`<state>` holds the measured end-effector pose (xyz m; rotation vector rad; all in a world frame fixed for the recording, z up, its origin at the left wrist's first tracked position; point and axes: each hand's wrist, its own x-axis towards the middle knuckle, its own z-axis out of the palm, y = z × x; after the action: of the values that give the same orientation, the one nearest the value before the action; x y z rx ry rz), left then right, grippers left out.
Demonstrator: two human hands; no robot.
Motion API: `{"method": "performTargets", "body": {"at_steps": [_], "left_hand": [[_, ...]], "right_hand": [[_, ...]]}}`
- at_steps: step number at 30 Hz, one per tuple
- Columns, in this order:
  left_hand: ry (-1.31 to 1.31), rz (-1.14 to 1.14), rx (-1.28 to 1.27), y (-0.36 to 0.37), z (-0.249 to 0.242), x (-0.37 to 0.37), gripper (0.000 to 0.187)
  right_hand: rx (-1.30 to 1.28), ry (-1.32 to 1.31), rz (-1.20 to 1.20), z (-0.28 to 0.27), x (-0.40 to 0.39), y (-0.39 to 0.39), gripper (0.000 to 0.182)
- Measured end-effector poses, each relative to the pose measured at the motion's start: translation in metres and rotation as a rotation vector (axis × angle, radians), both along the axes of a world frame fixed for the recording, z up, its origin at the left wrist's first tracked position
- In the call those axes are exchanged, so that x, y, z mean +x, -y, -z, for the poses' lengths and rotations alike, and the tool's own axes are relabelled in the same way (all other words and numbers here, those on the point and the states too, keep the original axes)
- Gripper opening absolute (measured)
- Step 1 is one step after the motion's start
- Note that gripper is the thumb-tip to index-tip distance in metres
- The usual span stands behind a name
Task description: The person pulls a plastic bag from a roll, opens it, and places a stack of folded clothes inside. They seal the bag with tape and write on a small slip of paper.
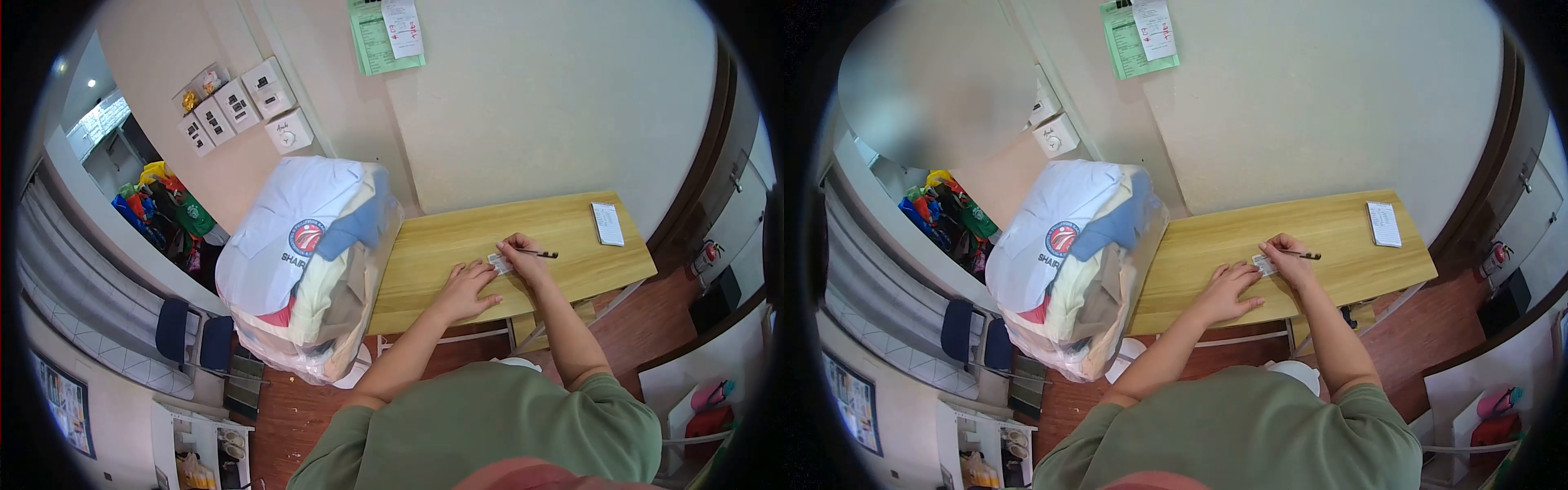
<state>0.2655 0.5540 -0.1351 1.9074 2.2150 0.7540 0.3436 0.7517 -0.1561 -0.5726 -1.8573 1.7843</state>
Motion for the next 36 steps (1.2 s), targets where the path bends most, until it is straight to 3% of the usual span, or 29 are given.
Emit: {"method": "performTargets", "body": {"at_steps": [7,12,15,17,21,33,36], "left_hand": [[0.013,-0.012,0.045,0.000,0.005,-0.001,0.057],[-0.034,0.002,0.145,-0.004,0.020,-0.006,0.050],[-0.038,0.002,0.176,-0.007,0.023,-0.008,0.043],[-0.042,-0.015,0.190,-0.005,0.023,-0.004,0.041],[-0.034,-0.035,0.194,-0.006,0.020,-0.004,0.040],[-0.047,-0.034,0.190,-0.002,0.012,-0.001,0.037],[-0.046,-0.033,0.200,-0.002,0.013,-0.002,0.036]], "right_hand": [[-0.075,-0.060,-0.023,-0.007,0.001,0.001,0.022],[0.077,-0.061,0.024,-0.007,-0.003,0.000,0.022],[0.206,0.134,0.122,0.003,-0.004,-0.005,0.036],[0.141,0.103,0.156,-0.015,0.000,0.004,0.045],[0.395,0.230,0.223,-0.023,-0.005,0.007,0.051],[0.527,0.192,0.252,-0.001,-0.011,0.007,0.034],[0.446,0.195,0.246,-0.001,-0.012,0.008,0.034]]}}
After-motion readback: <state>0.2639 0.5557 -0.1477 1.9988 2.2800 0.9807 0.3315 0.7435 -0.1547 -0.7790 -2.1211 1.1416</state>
